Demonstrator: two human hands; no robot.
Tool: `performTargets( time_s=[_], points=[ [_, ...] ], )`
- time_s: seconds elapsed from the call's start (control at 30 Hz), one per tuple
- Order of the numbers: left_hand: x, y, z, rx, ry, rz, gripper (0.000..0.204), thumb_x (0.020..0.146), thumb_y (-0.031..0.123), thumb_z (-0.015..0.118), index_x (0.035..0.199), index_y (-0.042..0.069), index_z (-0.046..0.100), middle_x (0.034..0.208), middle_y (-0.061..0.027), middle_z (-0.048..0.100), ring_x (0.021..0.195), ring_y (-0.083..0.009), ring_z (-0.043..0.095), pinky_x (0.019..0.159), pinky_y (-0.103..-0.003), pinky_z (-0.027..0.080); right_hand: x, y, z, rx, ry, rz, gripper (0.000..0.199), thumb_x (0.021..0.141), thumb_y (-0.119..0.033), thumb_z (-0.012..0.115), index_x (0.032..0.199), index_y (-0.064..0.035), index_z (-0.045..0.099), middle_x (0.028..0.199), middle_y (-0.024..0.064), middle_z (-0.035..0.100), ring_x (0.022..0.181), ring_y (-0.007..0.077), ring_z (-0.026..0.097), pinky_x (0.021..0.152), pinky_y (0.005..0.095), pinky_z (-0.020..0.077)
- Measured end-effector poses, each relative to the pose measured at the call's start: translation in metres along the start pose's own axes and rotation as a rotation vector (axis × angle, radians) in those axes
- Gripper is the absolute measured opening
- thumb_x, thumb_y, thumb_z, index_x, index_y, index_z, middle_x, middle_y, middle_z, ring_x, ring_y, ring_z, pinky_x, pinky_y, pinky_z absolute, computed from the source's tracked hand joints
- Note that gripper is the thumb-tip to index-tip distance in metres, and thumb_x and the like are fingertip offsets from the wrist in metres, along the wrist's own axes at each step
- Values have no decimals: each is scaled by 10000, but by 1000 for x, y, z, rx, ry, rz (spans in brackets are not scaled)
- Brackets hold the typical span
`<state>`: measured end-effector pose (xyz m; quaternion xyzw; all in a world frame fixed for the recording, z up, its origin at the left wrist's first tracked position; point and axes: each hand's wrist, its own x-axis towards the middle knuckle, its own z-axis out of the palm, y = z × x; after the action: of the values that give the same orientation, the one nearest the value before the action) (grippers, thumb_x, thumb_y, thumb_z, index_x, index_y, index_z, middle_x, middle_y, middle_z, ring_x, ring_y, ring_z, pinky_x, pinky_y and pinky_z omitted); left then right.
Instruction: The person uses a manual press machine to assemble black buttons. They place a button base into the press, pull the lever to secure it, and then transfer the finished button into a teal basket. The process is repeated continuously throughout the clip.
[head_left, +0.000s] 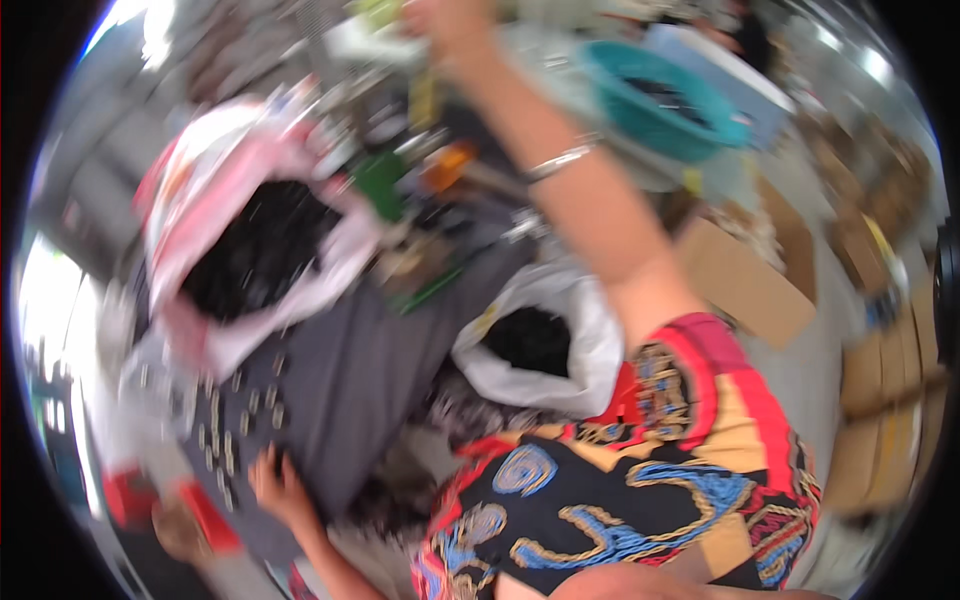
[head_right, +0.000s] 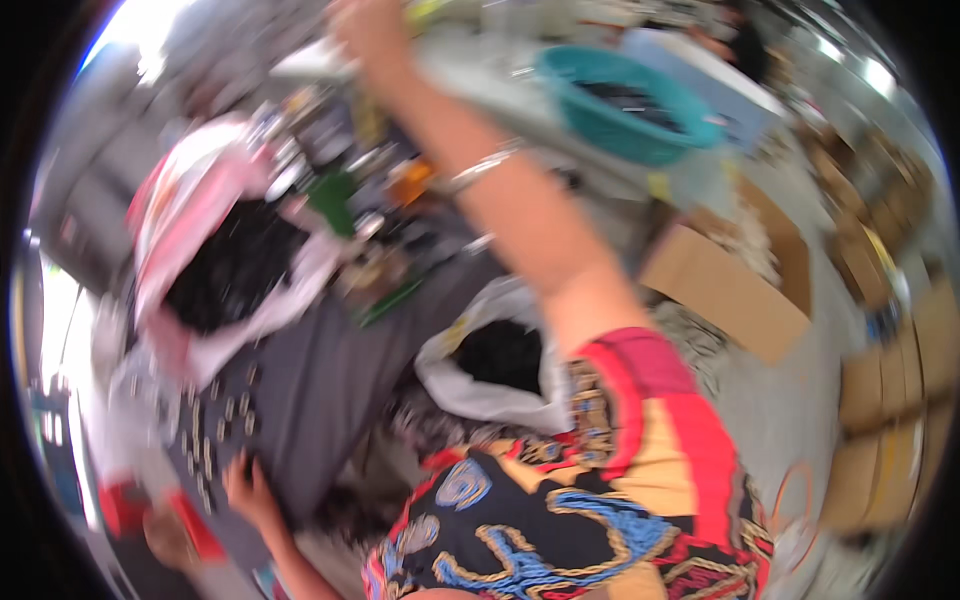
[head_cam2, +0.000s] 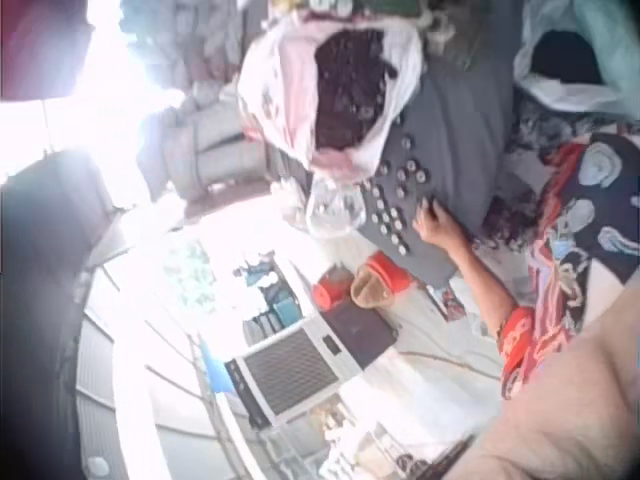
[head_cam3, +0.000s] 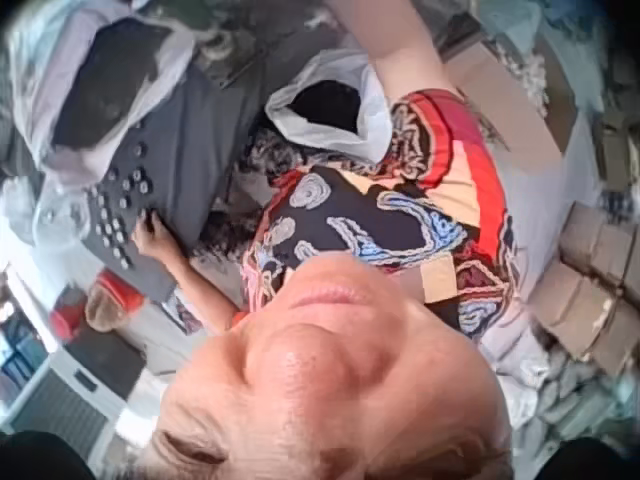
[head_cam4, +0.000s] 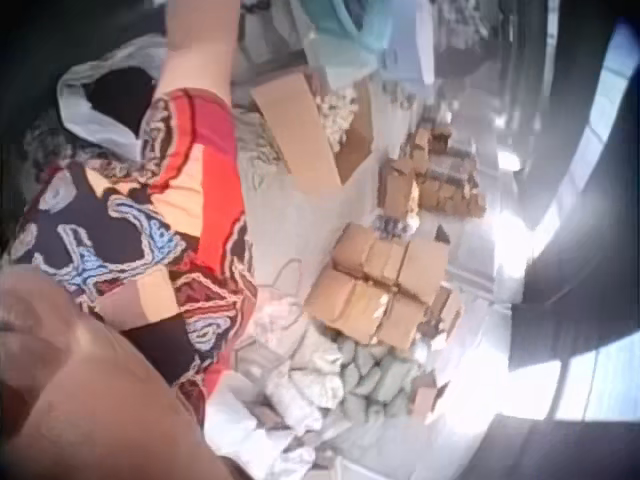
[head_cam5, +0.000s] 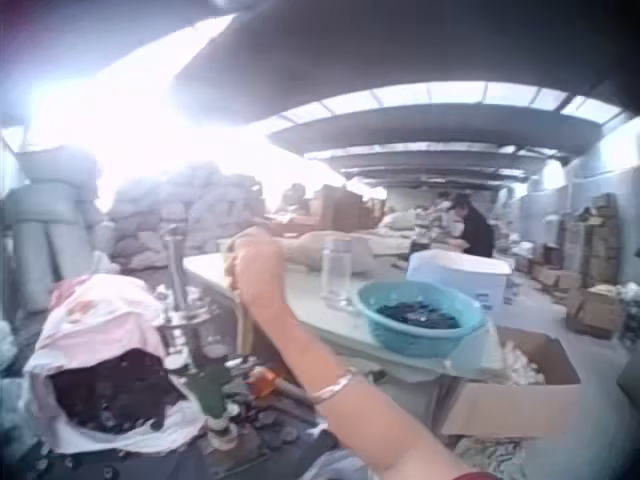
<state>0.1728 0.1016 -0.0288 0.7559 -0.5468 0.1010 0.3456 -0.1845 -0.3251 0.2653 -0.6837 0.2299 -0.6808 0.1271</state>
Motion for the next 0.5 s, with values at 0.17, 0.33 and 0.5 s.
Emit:
performTargets(
  time_s=[0.17,0.33,0.5],
  points=[
    [19,14,15,-126,22,15,188,817,-32,696,1003,-55,698,1010,-179,706,928,-310,649,866,-376,514,1,-39,-34,315,86,212,179,827,-22,455,777,50,611,541,151,590,362,159,503,366,294,410],
    [14,17,16,-91,13,16,205,823,-31,694,1027,-30,708,1036,-201,701,936,-338,644,833,-401,524,-3,-55,-40,315,86,273,177,819,-23,452,755,45,602,543,132,578,391,152,528,375,289,429],
    [6,15,17,78,60,142,218,821,2,707,1038,-20,715,1080,-202,699,970,-353,643,852,-420,511,-5,-60,-41,307,79,289,177,808,-17,440,774,45,603,557,143,591,389,151,518,388,291,426]
  ],
)
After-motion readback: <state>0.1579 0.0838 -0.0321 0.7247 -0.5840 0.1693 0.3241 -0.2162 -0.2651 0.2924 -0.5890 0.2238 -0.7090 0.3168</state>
